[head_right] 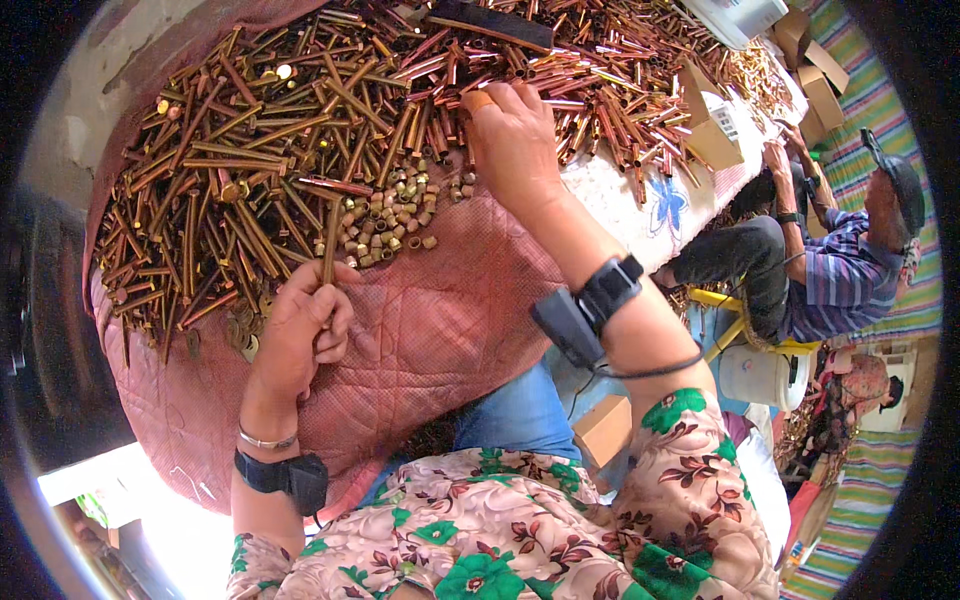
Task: Assembling metal washers onto long bolts.
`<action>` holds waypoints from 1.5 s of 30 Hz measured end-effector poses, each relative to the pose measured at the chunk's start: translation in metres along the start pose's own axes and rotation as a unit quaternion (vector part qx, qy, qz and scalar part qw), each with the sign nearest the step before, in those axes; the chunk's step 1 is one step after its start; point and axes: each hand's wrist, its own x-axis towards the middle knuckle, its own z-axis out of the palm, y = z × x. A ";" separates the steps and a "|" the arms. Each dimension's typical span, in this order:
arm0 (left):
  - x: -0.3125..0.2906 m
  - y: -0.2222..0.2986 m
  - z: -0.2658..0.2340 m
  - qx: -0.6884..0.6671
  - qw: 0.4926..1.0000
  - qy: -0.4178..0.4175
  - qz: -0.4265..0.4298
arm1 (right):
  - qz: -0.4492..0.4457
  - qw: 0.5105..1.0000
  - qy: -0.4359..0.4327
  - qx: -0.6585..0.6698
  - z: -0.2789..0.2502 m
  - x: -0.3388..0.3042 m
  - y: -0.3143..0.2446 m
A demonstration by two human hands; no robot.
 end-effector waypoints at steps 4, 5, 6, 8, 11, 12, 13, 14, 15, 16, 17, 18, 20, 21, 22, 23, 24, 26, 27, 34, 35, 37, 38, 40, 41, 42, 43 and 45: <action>-0.001 0.000 -0.001 -0.022 0.999 0.029 0.028 | 0.045 0.973 0.019 0.224 -0.024 -0.021 -0.041; -0.003 0.001 -0.001 -0.015 0.999 0.027 0.023 | 0.084 0.945 -0.054 0.311 -0.032 -0.025 -0.052; -0.002 0.003 0.000 -0.007 1.000 0.021 0.020 | 0.122 0.904 -0.124 0.390 -0.039 -0.031 -0.059; -0.001 0.002 0.000 -0.014 1.000 0.020 0.004 | 0.186 0.849 -0.186 0.459 -0.044 -0.040 -0.068; -0.003 0.001 0.001 0.038 0.999 -0.003 -0.011 | 0.299 0.680 -0.192 0.642 -0.051 -0.043 -0.071; -0.004 0.000 0.002 0.034 0.999 0.001 0.000 | 0.300 0.679 -0.192 0.641 -0.056 -0.040 -0.069; -0.005 -0.001 0.002 0.031 0.999 0.005 0.012 | 0.312 0.671 -0.218 0.636 -0.063 -0.036 -0.068; -0.006 0.000 0.002 0.030 0.999 0.004 0.010 | 0.325 0.662 -0.245 0.630 -0.067 -0.033 -0.067; -0.005 0.000 0.002 0.045 0.999 0.003 0.008 | 0.296 0.684 -0.215 0.632 -0.063 -0.035 -0.067; -0.005 0.000 0.002 0.060 0.998 0.003 0.005 | 0.297 0.684 -0.215 0.631 -0.063 -0.035 -0.066; -0.005 -0.001 0.001 0.059 0.998 0.002 0.004 | 0.295 0.694 -0.223 0.618 -0.064 -0.035 -0.065; -0.005 -0.001 0.000 0.063 0.998 -0.004 -0.001 | 0.292 0.705 -0.230 0.604 -0.065 -0.035 -0.064; -0.005 -0.002 -0.002 0.066 0.998 -0.011 -0.007 | 0.291 0.703 -0.228 0.607 -0.068 -0.035 -0.062; -0.006 -0.001 -0.002 0.066 0.997 -0.025 -0.015 | 0.283 0.688 -0.241 0.624 -0.072 -0.034 -0.060; -0.007 0.000 -0.002 0.066 0.997 -0.038 -0.023 | 0.275 0.671 -0.253 0.640 -0.074 -0.034 -0.058; -0.009 0.001 -0.001 0.065 0.997 -0.039 -0.024 | 0.277 0.671 -0.254 0.639 -0.074 -0.034 -0.054; -0.009 0.002 0.000 0.079 0.996 -0.035 -0.037 | 0.251 0.696 -0.277 0.613 -0.073 -0.036 -0.049; -0.011 0.004 0.003 0.093 0.994 -0.034 -0.052 | 0.228 0.719 -0.300 0.584 -0.076 -0.038 -0.039; -0.013 0.006 0.003 0.120 0.989 -0.066 -0.058 | 0.207 0.702 -0.344 0.589 -0.079 -0.036 -0.035; -0.014 0.002 0.006 0.155 0.975 -0.135 -0.088 | 0.070 0.733 -0.422 0.529 -0.084 -0.045 -0.055; -0.014 -0.001 0.006 0.155 0.975 -0.136 -0.089 | 0.075 0.728 -0.414 0.542 -0.082 -0.048 -0.066; -0.013 -0.007 0.007 0.099 0.982 -0.129 -0.096 | 0.082 0.721 -0.405 0.556 -0.076 -0.055 -0.087; -0.014 -0.006 0.008 0.100 0.982 -0.126 -0.098 | 0.125 0.732 -0.387 0.547 -0.073 -0.058 -0.100; -0.014 -0.004 0.009 0.138 0.985 -0.078 -0.063 | 0.167 0.742 -0.371 0.532 -0.074 -0.062 -0.110; -0.013 -0.004 0.007 0.137 0.985 -0.078 -0.063 | 0.217 0.712 -0.336 0.576 -0.075 -0.064 -0.111; -0.011 -0.004 0.006 0.134 0.987 -0.076 -0.054 | 0.266 0.677 -0.300 0.618 -0.075 -0.067 -0.112; -0.010 -0.004 0.004 0.132 0.988 -0.073 -0.046 | 0.276 0.690 -0.233 0.627 -0.071 -0.071 -0.108; -0.010 -0.006 -0.001 0.121 0.990 -0.060 -0.048 | 0.313 0.737 -0.209 0.561 -0.059 -0.073 -0.088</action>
